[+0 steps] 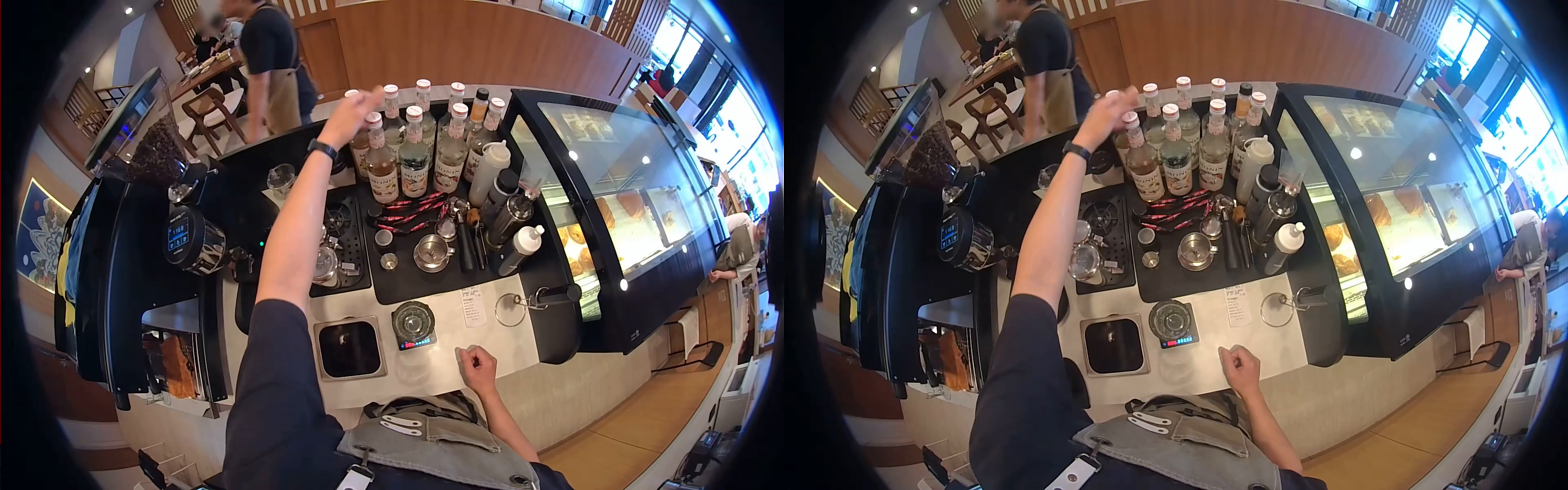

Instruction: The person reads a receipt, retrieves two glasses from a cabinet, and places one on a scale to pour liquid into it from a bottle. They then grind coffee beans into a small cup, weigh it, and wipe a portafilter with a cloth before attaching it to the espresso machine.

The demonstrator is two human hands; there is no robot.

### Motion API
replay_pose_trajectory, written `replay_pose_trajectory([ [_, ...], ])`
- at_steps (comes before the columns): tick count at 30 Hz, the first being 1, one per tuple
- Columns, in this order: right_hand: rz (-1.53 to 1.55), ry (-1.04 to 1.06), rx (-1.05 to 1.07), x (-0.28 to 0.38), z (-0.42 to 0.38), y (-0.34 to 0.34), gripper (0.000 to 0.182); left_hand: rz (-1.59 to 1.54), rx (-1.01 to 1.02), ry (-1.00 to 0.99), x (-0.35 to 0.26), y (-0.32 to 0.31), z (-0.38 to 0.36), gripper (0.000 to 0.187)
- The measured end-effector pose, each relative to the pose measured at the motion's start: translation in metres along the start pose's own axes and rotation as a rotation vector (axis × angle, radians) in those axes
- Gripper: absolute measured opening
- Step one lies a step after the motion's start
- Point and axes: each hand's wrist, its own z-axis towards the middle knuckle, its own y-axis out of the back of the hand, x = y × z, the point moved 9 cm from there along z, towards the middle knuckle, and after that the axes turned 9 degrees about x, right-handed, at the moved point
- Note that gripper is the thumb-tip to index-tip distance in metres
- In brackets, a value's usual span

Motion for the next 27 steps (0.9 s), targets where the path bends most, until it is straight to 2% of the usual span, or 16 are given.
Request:
replay_pose_trajectory([
  [2,0.023,0.004,0.011,0.002,0.000,-0.001,0.034,0.135,-0.110,-0.078,0.011,0.017,0.044,0.055],
  [4,-0.001,0.000,0.009,-0.003,-0.001,-0.003,0.036,0.446,-0.287,-0.311,-0.010,0.006,0.062,0.063],
  [6,-0.012,0.010,0.004,-0.004,-0.001,0.000,0.038,0.660,0.020,-0.041,0.007,-0.020,0.087,0.060],
  [8,0.000,0.025,-0.001,-0.002,0.000,0.001,0.039,0.847,0.069,0.027,0.010,-0.026,0.103,0.051],
  [11,0.041,0.004,0.002,-0.004,-0.003,0.000,0.036,0.828,0.004,0.066,0.011,-0.020,0.108,0.045],
  [16,0.043,0.019,0.047,-0.004,-0.001,0.001,0.035,0.557,-0.240,-0.102,-0.022,0.013,0.103,0.045],
  [21,0.046,0.021,0.067,-0.004,-0.002,0.000,0.035,0.447,-0.423,-0.296,-0.114,0.032,0.076,0.053],
  [24,0.061,0.038,0.082,-0.007,-0.003,0.000,0.035,0.229,-0.462,-0.351,-0.161,0.034,0.050,0.057],
  [25,0.068,0.045,0.085,-0.007,-0.002,0.000,0.035,0.255,-0.530,-0.354,-0.173,0.040,0.042,0.057],
  [27,0.084,0.050,0.090,-0.007,-0.003,0.000,0.036,0.223,-0.618,-0.562,-0.200,0.054,0.026,0.055],
])
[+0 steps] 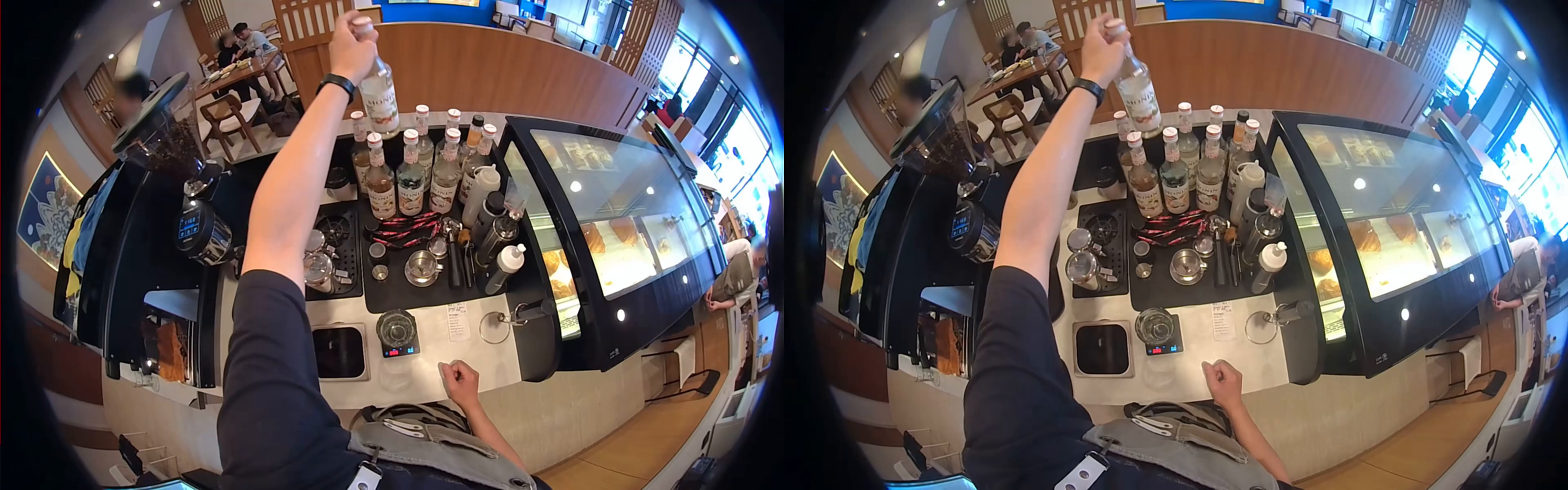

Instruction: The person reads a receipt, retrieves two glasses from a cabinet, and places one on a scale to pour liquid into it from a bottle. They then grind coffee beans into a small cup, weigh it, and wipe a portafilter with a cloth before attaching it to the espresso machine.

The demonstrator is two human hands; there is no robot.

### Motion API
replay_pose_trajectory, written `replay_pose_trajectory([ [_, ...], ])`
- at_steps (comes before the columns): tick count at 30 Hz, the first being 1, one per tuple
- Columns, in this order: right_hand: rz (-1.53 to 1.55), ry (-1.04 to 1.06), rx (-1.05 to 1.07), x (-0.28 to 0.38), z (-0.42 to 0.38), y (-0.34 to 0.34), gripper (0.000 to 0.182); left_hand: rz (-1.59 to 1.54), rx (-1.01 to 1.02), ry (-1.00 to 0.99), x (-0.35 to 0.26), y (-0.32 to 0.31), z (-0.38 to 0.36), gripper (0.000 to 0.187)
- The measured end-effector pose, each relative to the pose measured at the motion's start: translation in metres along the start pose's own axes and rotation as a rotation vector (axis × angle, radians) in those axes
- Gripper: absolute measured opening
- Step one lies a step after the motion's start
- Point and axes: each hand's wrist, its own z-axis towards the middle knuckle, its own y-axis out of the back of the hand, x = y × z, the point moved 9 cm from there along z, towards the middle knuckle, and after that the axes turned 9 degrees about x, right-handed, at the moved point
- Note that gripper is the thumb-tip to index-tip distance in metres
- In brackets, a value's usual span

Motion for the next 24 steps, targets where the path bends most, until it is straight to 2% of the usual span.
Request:
replay_pose_trajectory([
  [1,0.008,0.005,0.002,0.000,0.001,0.001,0.037,-0.030,-0.062,-0.092,-0.024,0.012,0.001,0.053],
  [2,0.007,0.005,0.025,-0.001,0.001,0.000,0.033,-0.195,-0.057,-0.056,-0.034,0.019,0.003,0.042],
  [3,0.005,0.004,0.050,-0.004,0.000,0.000,0.029,-0.177,-0.035,-0.152,-0.036,0.036,0.016,0.050],
  [5,0.121,0.009,0.049,-0.017,0.000,-0.005,0.020,-0.094,-0.152,-0.292,-0.073,0.071,0.021,0.046],
  [7,0.328,0.017,0.010,-0.038,0.001,-0.004,0.014,-0.196,-0.189,-0.146,-0.138,0.098,-0.001,0.040],
  [8,0.292,0.000,0.075,-0.029,0.001,0.002,0.022,-0.131,-0.199,-0.191,-0.167,0.113,-0.012,0.038],
  [9,0.284,0.077,0.057,0.016,0.002,0.018,0.022,-0.064,-0.202,-0.233,-0.192,0.128,-0.024,0.037],
  [11,0.250,0.238,0.033,0.114,0.004,0.050,0.027,-0.193,-0.137,-0.326,-0.252,0.144,-0.065,0.035],
  [12,0.073,0.432,0.041,0.175,0.003,0.069,0.032,-0.270,-0.110,-0.418,-0.294,0.139,-0.104,0.034],
  [14,-0.134,0.736,-0.007,0.279,-0.008,0.091,0.043,-0.173,0.004,-0.446,-0.313,0.183,-0.148,0.022],
  [15,-0.177,0.845,0.001,0.311,-0.014,0.092,0.056,-0.126,0.061,-0.463,-0.322,0.205,-0.171,0.019],
  [17,-0.200,0.986,-0.044,0.365,-0.024,0.082,0.078,-0.264,0.117,-0.330,-0.341,0.229,-0.250,0.029],
  [18,-0.197,0.968,0.007,0.380,-0.025,0.069,0.091,-0.325,0.168,-0.275,-0.352,0.236,-0.294,0.035],
  [20,-0.193,0.954,0.143,0.384,-0.033,0.032,0.110,-0.439,0.241,-0.176,-0.382,0.188,-0.358,0.046],
  [21,-0.185,0.957,0.223,0.380,-0.040,0.013,0.117,-0.401,0.227,-0.098,-0.384,0.184,-0.382,0.052],
  [22,-0.101,0.943,0.420,0.369,-0.049,-0.008,0.121,-0.365,0.216,-0.021,-0.387,0.179,-0.407,0.059],
  [23,-0.041,0.843,0.652,0.345,-0.058,-0.036,0.116,-0.178,0.056,0.070,-0.379,0.194,-0.435,0.066],
  [24,0.207,0.766,0.837,0.330,-0.068,-0.058,0.104,-0.210,0.136,0.028,-0.377,0.194,-0.451,0.063],
])
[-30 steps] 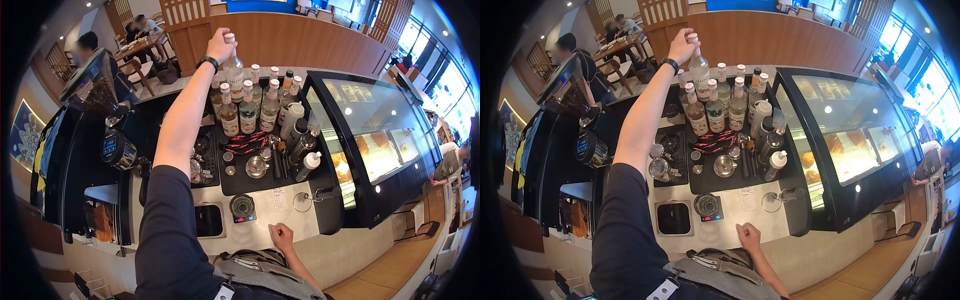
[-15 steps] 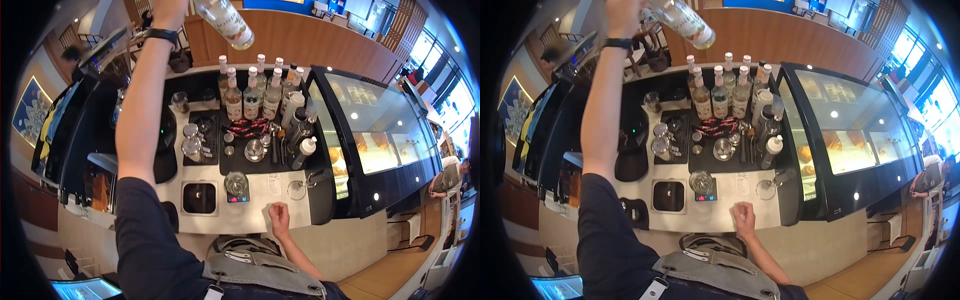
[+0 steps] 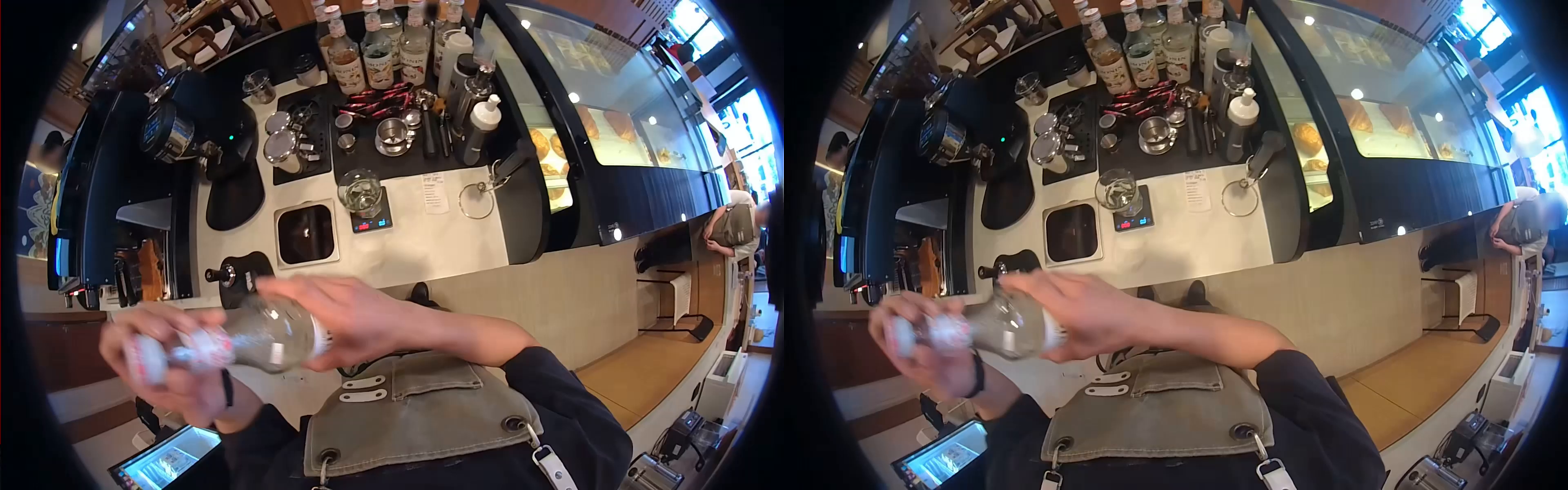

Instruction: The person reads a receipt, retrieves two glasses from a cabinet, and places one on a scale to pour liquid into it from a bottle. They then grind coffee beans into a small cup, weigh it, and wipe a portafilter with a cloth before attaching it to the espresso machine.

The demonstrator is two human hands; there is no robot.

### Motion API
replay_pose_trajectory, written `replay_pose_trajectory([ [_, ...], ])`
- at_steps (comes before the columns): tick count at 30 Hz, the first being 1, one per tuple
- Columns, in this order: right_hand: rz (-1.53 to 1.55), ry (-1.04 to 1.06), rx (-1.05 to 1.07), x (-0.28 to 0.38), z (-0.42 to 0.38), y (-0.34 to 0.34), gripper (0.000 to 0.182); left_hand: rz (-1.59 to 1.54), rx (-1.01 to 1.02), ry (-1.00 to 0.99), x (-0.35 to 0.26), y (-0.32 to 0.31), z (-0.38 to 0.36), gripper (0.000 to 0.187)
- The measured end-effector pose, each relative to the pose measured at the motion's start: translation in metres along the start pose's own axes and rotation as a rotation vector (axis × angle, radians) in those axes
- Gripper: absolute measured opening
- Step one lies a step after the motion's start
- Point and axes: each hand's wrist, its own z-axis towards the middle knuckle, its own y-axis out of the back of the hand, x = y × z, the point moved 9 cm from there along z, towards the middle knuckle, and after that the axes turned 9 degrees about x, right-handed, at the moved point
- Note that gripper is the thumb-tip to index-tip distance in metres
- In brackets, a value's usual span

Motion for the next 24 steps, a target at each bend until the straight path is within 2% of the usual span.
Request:
replay_pose_trajectory([
  [1,0.142,-0.001,0.130,-0.015,-0.005,-0.021,0.103,-0.030,0.089,-0.031,0.000,-0.001,-0.009,0.060],
  [4,0.502,-0.010,0.481,-0.033,-0.016,-0.076,0.098,-0.585,0.437,-0.258,-0.015,-0.012,-0.018,0.040],
  [6,0.656,-0.044,0.678,-0.032,-0.022,-0.103,0.094,-0.915,0.687,-0.214,-0.031,-0.034,-0.020,0.031],
  [7,0.654,-0.047,0.709,-0.030,-0.022,-0.107,0.094,-1.085,0.813,-0.197,-0.039,-0.042,-0.023,0.028],
  [9,0.644,-0.060,0.771,-0.026,-0.020,-0.112,0.093,-1.051,0.711,-0.178,-0.033,-0.032,-0.024,0.022],
  [10,0.542,-0.083,0.664,-0.034,-0.017,-0.106,0.092,-1.033,0.662,-0.169,-0.028,-0.027,-0.024,0.020],
  [13,0.226,-0.156,0.349,-0.062,-0.022,-0.082,0.091,-0.890,0.294,-0.040,0.024,-0.001,-0.032,0.018],
  [15,0.007,-0.218,0.138,-0.077,-0.030,-0.070,0.091,-0.717,0.060,0.116,0.070,0.018,-0.057,0.018],
  [16,-0.141,-0.323,0.033,-0.089,-0.039,-0.065,0.091,-0.653,-0.074,0.190,0.093,0.024,-0.064,0.018],
  [18,-0.331,-0.406,-0.091,-0.100,-0.057,-0.056,0.092,-0.512,-0.341,0.330,0.134,0.029,-0.079,0.021],
  [20,-0.423,-0.500,-0.177,-0.107,-0.080,-0.048,0.090,-0.630,-0.211,0.404,0.173,0.016,-0.097,0.018],
  [23,-0.350,-0.692,-0.228,-0.111,-0.123,-0.038,0.087,-0.229,0.305,0.579,0.168,-0.019,-0.092,0.020],
  [24,-0.279,-0.772,-0.245,-0.109,-0.137,-0.035,0.087,-0.165,0.479,0.497,0.161,-0.026,-0.083,0.026],
])
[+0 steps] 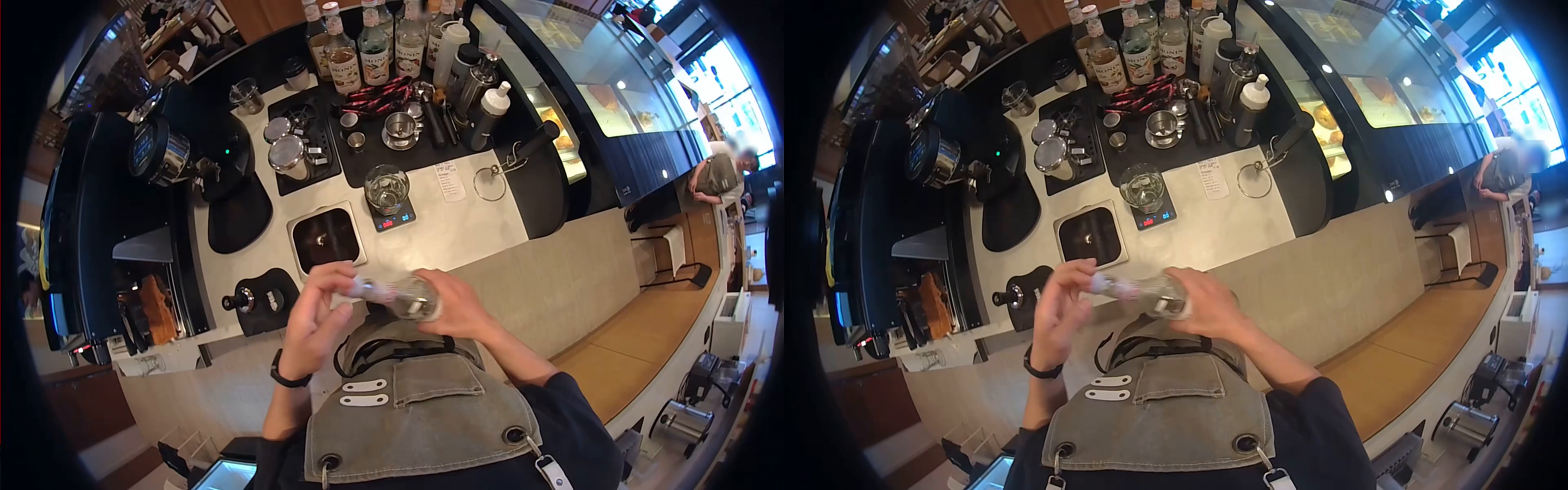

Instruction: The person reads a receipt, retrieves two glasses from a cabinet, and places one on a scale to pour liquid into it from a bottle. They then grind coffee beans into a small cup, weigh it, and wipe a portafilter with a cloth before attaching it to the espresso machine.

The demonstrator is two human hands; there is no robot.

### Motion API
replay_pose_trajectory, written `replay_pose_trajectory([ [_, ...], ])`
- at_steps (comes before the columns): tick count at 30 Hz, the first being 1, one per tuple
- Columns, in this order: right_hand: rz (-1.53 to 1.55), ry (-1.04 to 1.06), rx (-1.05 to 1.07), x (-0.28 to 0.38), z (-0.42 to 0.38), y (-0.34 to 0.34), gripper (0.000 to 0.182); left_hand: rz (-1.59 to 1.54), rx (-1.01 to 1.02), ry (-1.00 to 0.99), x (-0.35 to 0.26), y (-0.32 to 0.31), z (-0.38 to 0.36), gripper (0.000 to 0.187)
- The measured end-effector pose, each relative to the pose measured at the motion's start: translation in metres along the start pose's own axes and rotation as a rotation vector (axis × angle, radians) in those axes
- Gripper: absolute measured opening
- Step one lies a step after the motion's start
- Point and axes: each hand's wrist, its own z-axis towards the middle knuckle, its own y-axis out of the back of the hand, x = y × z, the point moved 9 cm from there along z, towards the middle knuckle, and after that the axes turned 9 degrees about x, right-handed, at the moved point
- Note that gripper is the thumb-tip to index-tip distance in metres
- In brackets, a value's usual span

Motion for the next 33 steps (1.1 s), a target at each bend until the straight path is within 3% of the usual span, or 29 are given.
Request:
replay_pose_trajectory([
  [2,0.035,-0.110,0.036,-0.011,-0.015,0.005,0.088,0.242,0.302,-0.100,-0.013,-0.010,0.012,0.037],
  [6,0.000,-0.207,0.060,-0.021,-0.038,0.001,0.086,0.472,0.526,-0.267,-0.002,-0.028,0.022,0.045],
  [12,-0.069,-0.233,-0.101,-0.016,-0.038,0.007,0.087,0.505,0.466,-0.341,0.033,-0.034,0.042,0.046],
  [18,-0.220,-0.247,-0.250,-0.004,-0.032,0.015,0.085,0.656,0.346,-0.393,0.056,-0.027,0.061,0.028],
  [22,-0.319,-0.196,-0.272,-0.002,-0.027,0.014,0.085,0.736,0.320,-0.317,0.066,-0.021,0.066,0.027],
  [25,-0.273,-0.208,-0.205,-0.016,-0.025,0.018,0.087,0.623,0.363,-0.144,0.061,-0.024,0.067,0.028],
  [26,-0.239,-0.208,-0.186,-0.018,-0.025,0.019,0.087,0.455,0.405,-0.078,0.052,-0.021,0.066,0.031],
  [30,-0.165,-0.226,-0.071,-0.021,-0.024,0.025,0.088,0.465,0.580,-0.136,0.058,-0.025,0.053,0.050],
  [33,-0.161,-0.231,-0.019,-0.020,-0.028,0.025,0.087,0.593,0.679,-0.212,0.047,-0.028,0.056,0.048],
])
